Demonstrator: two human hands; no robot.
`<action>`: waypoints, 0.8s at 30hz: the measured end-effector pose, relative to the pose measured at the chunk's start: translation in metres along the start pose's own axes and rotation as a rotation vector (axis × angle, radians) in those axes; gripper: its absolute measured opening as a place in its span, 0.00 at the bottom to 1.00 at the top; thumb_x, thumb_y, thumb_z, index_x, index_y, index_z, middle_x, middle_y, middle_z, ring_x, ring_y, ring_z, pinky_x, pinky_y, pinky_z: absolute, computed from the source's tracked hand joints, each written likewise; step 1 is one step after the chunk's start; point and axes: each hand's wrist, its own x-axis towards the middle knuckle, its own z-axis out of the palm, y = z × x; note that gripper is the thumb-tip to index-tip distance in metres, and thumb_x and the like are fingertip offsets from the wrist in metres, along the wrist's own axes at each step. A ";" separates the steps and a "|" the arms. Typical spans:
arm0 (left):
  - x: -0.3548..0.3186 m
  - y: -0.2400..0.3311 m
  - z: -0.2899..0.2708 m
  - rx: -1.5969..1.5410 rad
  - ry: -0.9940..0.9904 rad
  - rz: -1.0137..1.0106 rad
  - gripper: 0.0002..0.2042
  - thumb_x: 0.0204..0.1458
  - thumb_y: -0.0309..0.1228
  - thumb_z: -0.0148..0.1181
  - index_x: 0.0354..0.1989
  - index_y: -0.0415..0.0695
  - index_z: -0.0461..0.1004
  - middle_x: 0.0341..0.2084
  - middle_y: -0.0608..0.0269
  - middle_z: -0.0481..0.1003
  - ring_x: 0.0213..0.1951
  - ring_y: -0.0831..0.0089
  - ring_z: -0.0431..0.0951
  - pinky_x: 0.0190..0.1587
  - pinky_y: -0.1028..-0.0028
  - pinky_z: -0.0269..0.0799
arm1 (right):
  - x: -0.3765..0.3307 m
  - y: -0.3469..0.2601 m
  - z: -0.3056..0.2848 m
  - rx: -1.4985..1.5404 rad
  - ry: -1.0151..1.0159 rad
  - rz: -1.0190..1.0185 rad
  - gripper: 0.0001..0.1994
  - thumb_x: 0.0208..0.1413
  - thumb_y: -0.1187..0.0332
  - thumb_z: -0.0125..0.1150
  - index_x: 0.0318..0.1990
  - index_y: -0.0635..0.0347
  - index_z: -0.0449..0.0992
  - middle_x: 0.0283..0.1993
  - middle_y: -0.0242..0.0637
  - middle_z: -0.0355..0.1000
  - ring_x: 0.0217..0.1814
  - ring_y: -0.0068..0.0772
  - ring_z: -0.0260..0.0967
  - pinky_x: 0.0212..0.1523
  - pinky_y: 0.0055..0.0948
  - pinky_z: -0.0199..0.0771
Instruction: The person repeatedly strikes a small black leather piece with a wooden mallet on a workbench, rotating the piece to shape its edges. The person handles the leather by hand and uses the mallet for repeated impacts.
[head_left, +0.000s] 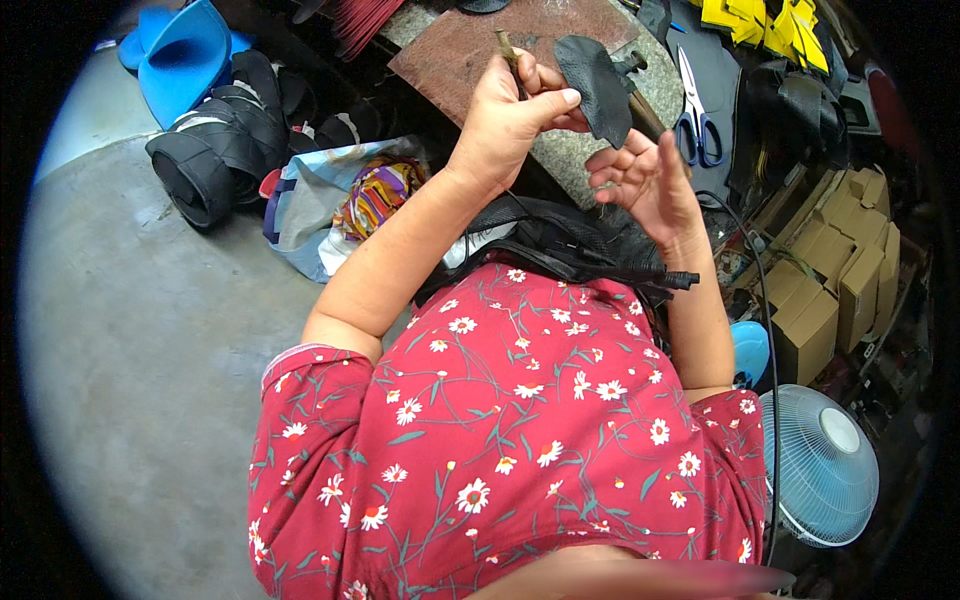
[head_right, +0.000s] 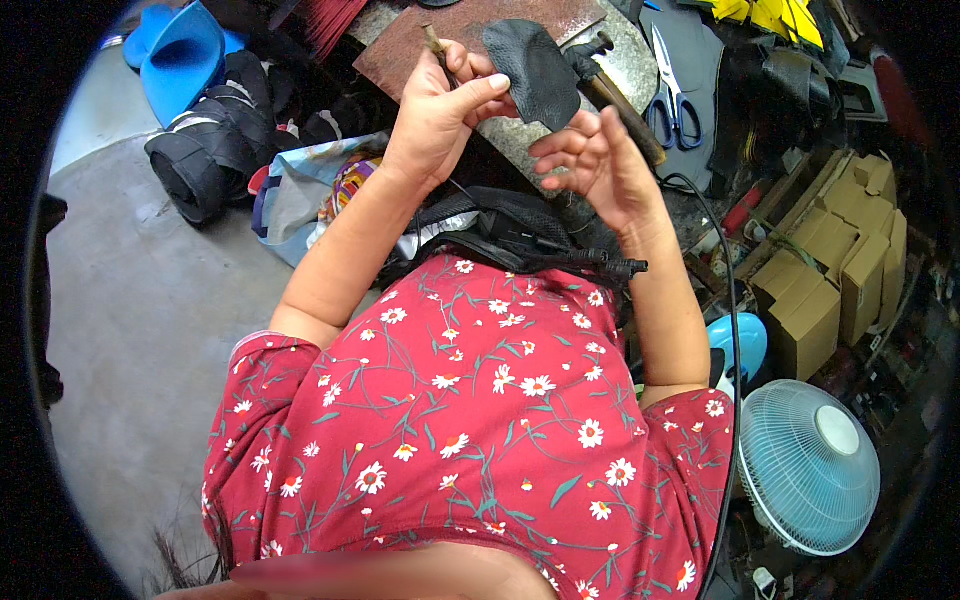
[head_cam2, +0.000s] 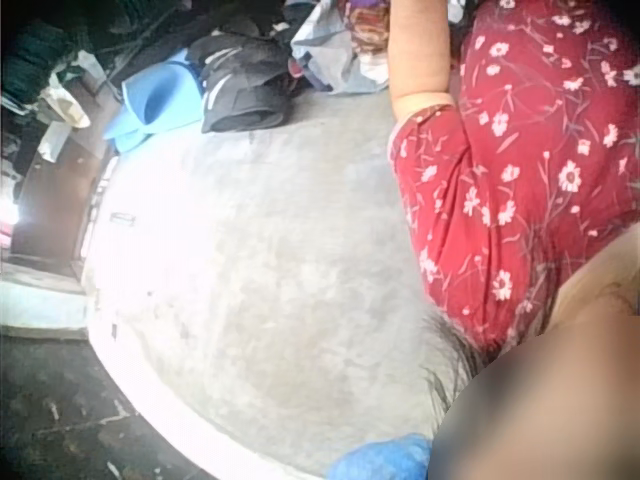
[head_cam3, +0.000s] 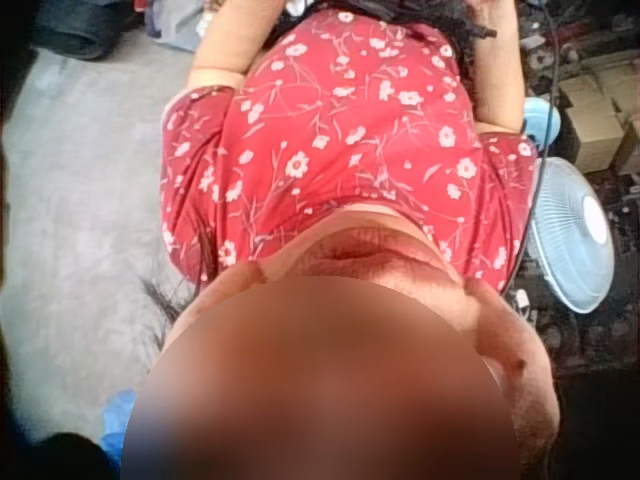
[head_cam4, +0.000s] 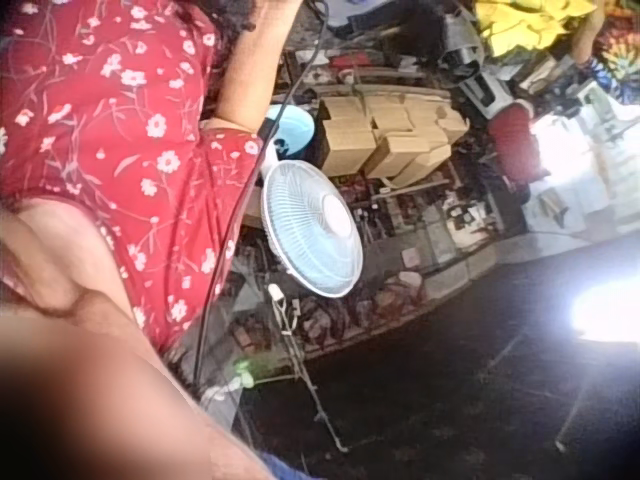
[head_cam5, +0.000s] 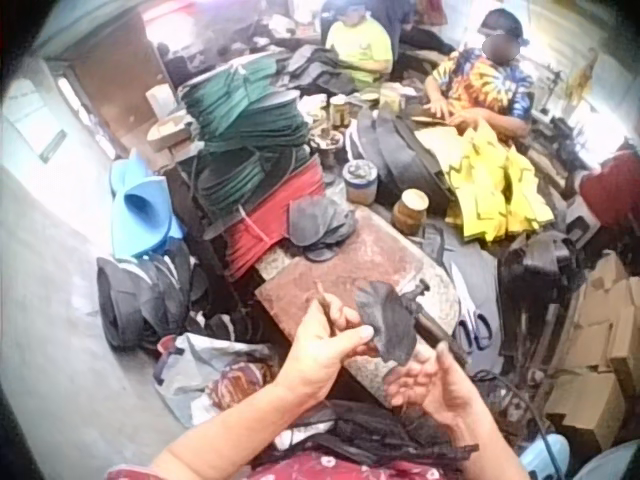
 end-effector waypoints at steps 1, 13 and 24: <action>0.000 -0.002 0.000 0.042 0.010 -0.002 0.16 0.49 0.18 0.60 0.34 0.44 0.56 0.30 0.62 0.70 0.29 0.73 0.76 0.33 0.69 0.80 | 0.000 0.003 0.005 0.041 -0.008 -0.016 0.28 0.59 0.45 0.53 0.52 0.63 0.68 0.43 0.44 0.74 0.41 0.36 0.75 0.38 0.32 0.79; 0.003 -0.010 -0.002 0.055 -0.015 0.008 0.15 0.51 0.21 0.62 0.33 0.45 0.56 0.26 0.69 0.63 0.26 0.77 0.75 0.29 0.74 0.79 | 0.010 -0.003 0.030 0.123 0.261 -0.158 0.12 0.54 0.70 0.61 0.45 0.59 0.71 0.33 0.32 0.75 0.25 0.25 0.70 0.26 0.26 0.74; 0.012 -0.015 -0.029 0.147 -0.151 -0.135 0.14 0.53 0.24 0.61 0.33 0.46 0.57 0.25 0.63 0.71 0.25 0.70 0.79 0.23 0.75 0.76 | 0.012 0.001 0.028 -0.079 0.204 -0.225 0.12 0.51 0.77 0.62 0.44 0.61 0.72 0.34 0.33 0.75 0.28 0.24 0.72 0.25 0.25 0.75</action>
